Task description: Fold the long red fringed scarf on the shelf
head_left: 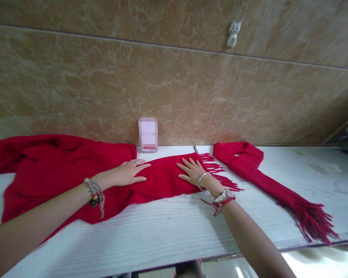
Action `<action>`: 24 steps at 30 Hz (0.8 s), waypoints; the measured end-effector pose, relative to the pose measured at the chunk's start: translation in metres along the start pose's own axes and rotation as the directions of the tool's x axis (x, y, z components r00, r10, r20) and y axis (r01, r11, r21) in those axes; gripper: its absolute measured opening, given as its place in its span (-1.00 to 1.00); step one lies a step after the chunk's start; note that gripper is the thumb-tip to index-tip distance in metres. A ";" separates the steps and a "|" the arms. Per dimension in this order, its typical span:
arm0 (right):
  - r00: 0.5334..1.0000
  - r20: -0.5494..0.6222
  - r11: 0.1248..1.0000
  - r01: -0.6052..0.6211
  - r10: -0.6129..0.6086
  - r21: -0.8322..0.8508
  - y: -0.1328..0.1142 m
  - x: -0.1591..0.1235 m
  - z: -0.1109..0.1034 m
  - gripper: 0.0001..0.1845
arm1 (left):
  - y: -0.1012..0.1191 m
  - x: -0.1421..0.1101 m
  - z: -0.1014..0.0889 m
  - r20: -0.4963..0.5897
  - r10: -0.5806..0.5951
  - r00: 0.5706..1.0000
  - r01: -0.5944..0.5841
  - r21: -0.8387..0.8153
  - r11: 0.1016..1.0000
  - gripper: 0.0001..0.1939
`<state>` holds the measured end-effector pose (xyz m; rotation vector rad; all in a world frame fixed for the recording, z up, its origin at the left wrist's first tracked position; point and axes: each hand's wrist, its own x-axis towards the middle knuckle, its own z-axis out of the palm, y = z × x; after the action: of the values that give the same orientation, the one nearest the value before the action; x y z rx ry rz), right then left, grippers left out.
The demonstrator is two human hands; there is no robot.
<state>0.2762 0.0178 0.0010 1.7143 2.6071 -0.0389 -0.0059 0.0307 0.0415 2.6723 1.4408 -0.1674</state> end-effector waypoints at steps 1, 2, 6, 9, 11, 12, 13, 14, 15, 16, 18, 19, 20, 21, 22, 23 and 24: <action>1.000 0.006 1.000 -0.009 0.009 -0.006 0.002 0.000 0.001 -0.39 | -0.010 -0.011 -0.001 0.036 -0.053 0.998 0.053 0.010 0.999 -0.40; 1.000 0.013 1.000 -0.024 0.024 -0.009 0.004 0.000 0.001 -0.39 | -0.020 -0.021 -0.003 0.063 -0.097 0.993 0.096 0.016 0.995 -0.37; 0.996 0.059 0.997 -0.074 0.074 -0.004 0.015 0.002 0.003 -0.37 | -0.062 -0.060 -0.006 0.076 -0.225 0.971 0.223 0.042 0.974 -0.37; 0.994 0.069 0.997 -0.082 0.082 0.000 0.019 0.002 0.003 -0.35 | -0.086 -0.085 -0.003 0.015 -0.249 0.968 0.248 0.020 0.968 -0.47; 0.994 0.071 0.996 -0.087 0.087 0.000 0.020 0.002 0.002 -0.36 | -0.099 -0.097 -0.003 -0.043 -0.232 0.972 0.233 0.023 0.972 -0.57; 0.993 0.071 0.996 -0.091 0.091 -0.001 0.019 0.002 0.002 -0.37 | -0.105 -0.102 -0.005 -0.071 -0.225 0.972 0.228 0.036 0.973 -0.63; 0.993 0.071 0.995 -0.097 0.097 -0.004 0.019 0.001 0.002 -0.37 | -0.110 -0.107 -0.008 -0.100 -0.227 0.969 0.233 0.053 0.971 -0.68; 0.992 0.070 0.994 -0.105 0.105 -0.008 0.018 0.001 0.001 -0.38 | -0.115 -0.111 -0.014 -0.133 -0.237 0.962 0.248 0.071 0.966 -0.72; 0.991 0.069 0.994 -0.113 0.113 -0.013 0.017 0.000 0.001 -0.38 | -0.119 -0.116 -0.022 -0.174 -0.252 0.952 0.270 0.085 0.959 -0.74; 0.990 0.066 0.993 -0.120 0.121 -0.019 0.016 0.000 0.001 -0.38 | -0.123 -0.121 -0.030 -0.222 -0.275 0.936 0.302 0.096 0.949 -0.76; 0.990 0.051 0.991 -0.132 0.133 -0.027 0.013 0.000 0.001 -0.39 | -0.128 -0.131 -0.047 -0.318 -0.325 0.891 0.375 0.110 0.920 -0.76; 0.990 0.041 0.990 -0.135 0.136 -0.027 0.012 0.000 0.001 -0.40 | -0.130 -0.137 -0.054 -0.342 -0.348 0.873 0.406 0.114 0.907 -0.76; 0.990 0.035 0.990 -0.139 0.139 -0.023 0.011 0.000 0.000 -0.39 | -0.130 -0.144 -0.057 -0.334 -0.368 0.868 0.425 0.115 0.898 -0.77; 0.989 0.034 0.989 -0.144 0.144 -0.017 0.010 0.001 0.000 -0.39 | -0.129 -0.150 -0.058 -0.286 -0.387 0.876 0.432 0.111 0.895 -0.76; 0.988 0.034 0.989 -0.148 0.148 -0.011 0.010 0.001 0.000 -0.39 | -0.128 -0.156 -0.056 -0.195 -0.400 0.896 0.424 0.100 0.900 -0.75; 0.988 0.034 0.988 -0.153 0.153 -0.006 0.009 0.002 0.000 -0.38 | -0.127 -0.161 -0.052 -0.070 -0.404 0.912 0.409 0.074 0.909 -0.72; 0.987 0.030 0.988 -0.155 0.155 0.000 0.009 0.003 0.001 -0.39 | -0.125 -0.165 -0.047 0.055 -0.401 0.914 0.400 0.034 0.916 -0.68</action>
<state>0.2834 0.0241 0.0003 1.8957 2.4453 -0.0641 -0.1984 -0.0304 0.1072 2.3267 1.9593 -0.2946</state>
